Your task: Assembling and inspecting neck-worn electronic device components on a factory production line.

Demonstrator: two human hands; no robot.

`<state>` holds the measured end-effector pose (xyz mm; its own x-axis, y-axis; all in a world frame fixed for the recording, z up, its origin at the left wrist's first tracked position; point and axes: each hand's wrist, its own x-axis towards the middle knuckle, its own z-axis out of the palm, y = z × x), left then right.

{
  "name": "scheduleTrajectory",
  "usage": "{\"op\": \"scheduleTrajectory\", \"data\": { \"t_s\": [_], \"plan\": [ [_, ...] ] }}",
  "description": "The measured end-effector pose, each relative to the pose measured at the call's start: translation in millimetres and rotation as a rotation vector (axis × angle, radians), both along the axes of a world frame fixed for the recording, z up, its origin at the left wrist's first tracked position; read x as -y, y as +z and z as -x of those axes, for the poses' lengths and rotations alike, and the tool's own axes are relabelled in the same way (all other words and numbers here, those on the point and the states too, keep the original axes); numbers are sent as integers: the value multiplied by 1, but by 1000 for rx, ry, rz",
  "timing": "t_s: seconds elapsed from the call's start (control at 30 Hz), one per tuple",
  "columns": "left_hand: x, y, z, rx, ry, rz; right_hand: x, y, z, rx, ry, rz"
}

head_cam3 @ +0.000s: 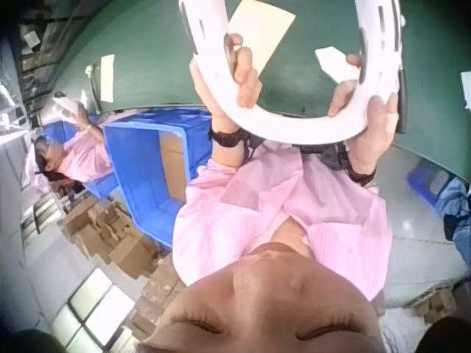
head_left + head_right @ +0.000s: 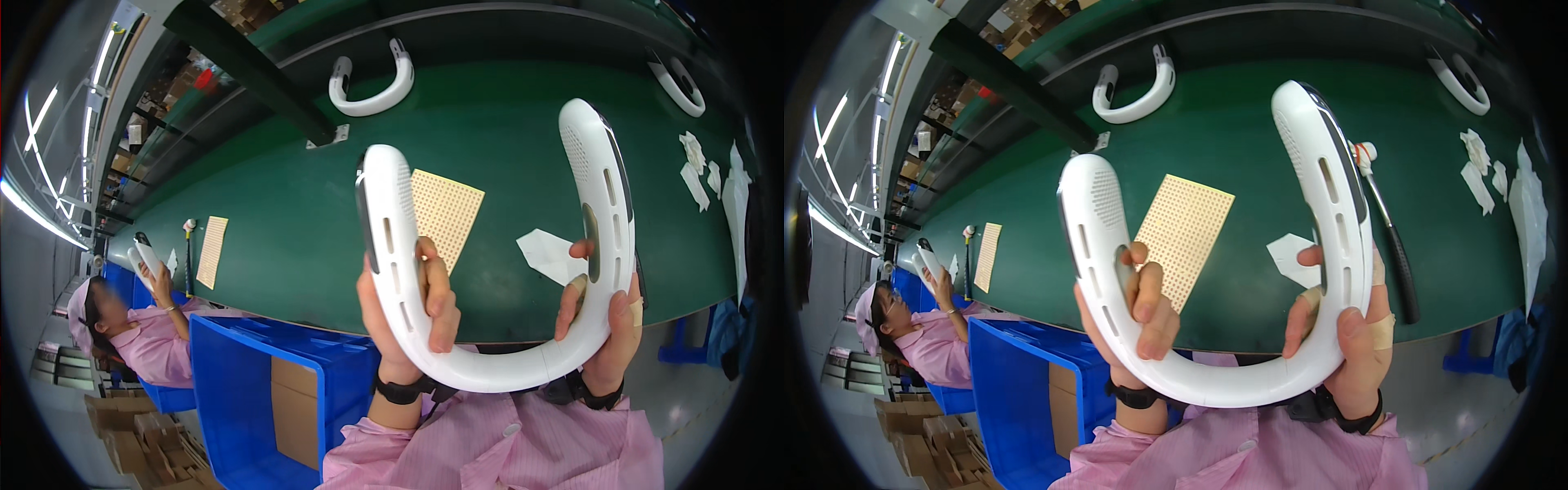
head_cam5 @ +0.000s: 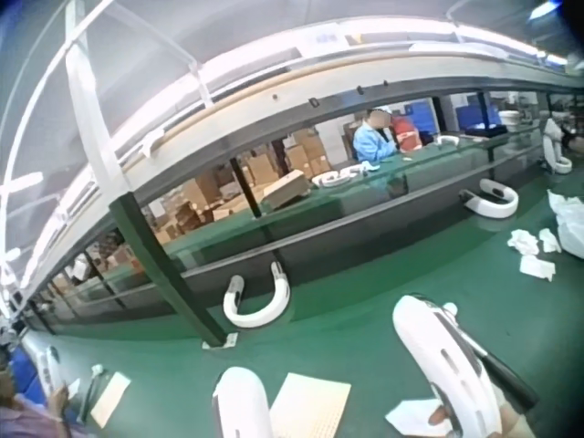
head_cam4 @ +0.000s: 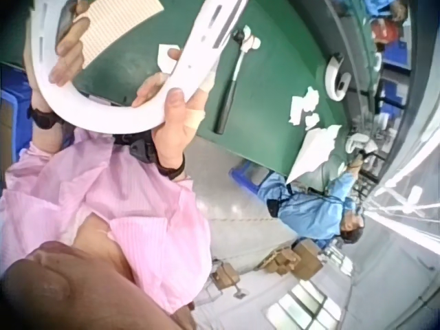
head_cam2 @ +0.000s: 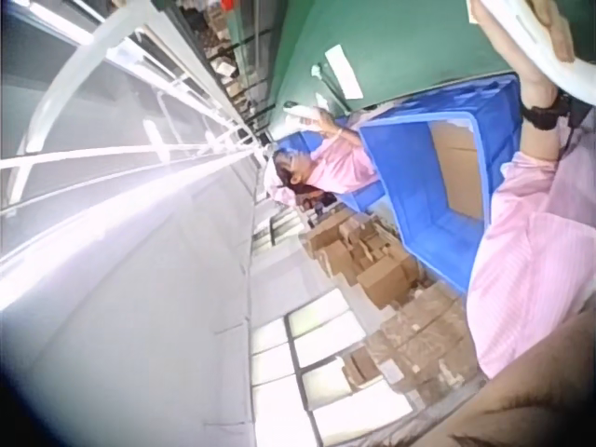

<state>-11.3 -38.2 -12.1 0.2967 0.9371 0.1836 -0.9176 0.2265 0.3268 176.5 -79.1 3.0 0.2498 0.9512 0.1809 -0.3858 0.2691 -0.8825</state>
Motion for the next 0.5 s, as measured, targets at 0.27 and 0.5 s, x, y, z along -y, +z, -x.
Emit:
{"op": "scheduleTrajectory", "data": {
  "t_s": [0.27, 0.5],
  "plan": [
    [1, 9, -6, -291, 288, 111, -1, 1, -4, 2, -13, -50],
    [2, -4, -8, -730, 429, 81, 3, 1, -8, -17, -5, -49]
  ]
}}
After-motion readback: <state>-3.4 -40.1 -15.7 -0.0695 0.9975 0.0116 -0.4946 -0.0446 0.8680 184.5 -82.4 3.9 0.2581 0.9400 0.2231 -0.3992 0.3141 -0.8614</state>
